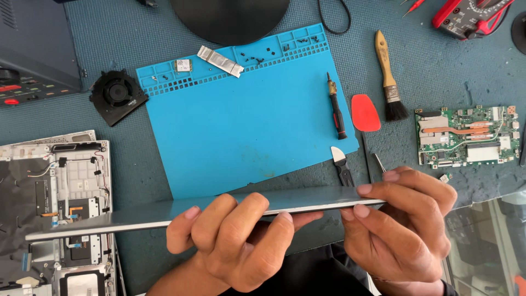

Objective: The person uses a white plastic pry tool to carefully separate the bezel from the edges of a laptop screen. They work along the sides and corners to release the clips holding the frame in place. The person also handles a metal hinge rod, manipulating it with their fingers before returning to pry the screen bezel.

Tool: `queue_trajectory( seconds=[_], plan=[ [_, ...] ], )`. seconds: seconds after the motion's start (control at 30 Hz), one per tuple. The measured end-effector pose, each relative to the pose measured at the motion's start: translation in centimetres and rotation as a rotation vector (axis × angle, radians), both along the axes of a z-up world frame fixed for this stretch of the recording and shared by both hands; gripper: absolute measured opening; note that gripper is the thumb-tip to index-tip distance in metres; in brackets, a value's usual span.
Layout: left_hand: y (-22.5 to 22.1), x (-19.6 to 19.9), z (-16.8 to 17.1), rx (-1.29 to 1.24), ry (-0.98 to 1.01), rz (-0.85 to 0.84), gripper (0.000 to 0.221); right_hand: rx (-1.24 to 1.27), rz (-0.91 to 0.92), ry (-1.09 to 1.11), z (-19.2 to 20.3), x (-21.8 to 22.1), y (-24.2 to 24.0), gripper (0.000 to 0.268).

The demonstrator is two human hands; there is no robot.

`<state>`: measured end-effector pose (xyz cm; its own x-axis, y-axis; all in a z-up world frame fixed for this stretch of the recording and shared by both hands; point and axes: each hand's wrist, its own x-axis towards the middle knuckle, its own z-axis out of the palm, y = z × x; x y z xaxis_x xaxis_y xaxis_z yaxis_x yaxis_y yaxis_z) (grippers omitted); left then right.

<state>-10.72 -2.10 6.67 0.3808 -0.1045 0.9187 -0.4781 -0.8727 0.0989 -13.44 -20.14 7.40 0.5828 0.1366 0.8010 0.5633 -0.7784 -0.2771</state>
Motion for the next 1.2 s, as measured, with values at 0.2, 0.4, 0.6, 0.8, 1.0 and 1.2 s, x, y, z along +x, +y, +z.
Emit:
queue_trajectory(
  seconds=[0.2, 0.4, 0.6, 0.8, 1.0, 1.2],
  plan=[
    [-0.3, -0.1, -0.3, -0.035, -0.013, 0.015, 0.028, -0.008, -0.025, 0.03, 0.0, -0.6, 0.0, 0.009],
    [-0.2, 0.3, -0.7, -0.025, -0.087, 0.012, 0.029, 0.004, -0.049, 0.048, 0.1, -0.8, 0.3, 0.01],
    [-0.1, 0.2, -0.7, -0.024, -0.071, -0.009, 0.026, 0.017, -0.052, 0.031, 0.4, -0.6, 0.8, 0.01],
    [-0.3, 0.4, -0.3, -0.048, -0.067, -0.017, 0.023, -0.014, -0.025, 0.038, 1.0, -0.4, 0.7, 0.01],
    [-0.2, 0.4, -0.3, -0.039, -0.049, -0.043, 0.019, -0.067, -0.024, 0.074, 1.6, -0.6, 0.6, 0.012],
    [-0.3, 0.4, -0.1, -0.051, -0.035, -0.06, 0.019, -0.083, -0.023, 0.083, 2.0, -0.5, 0.8, 0.011]
  ],
)
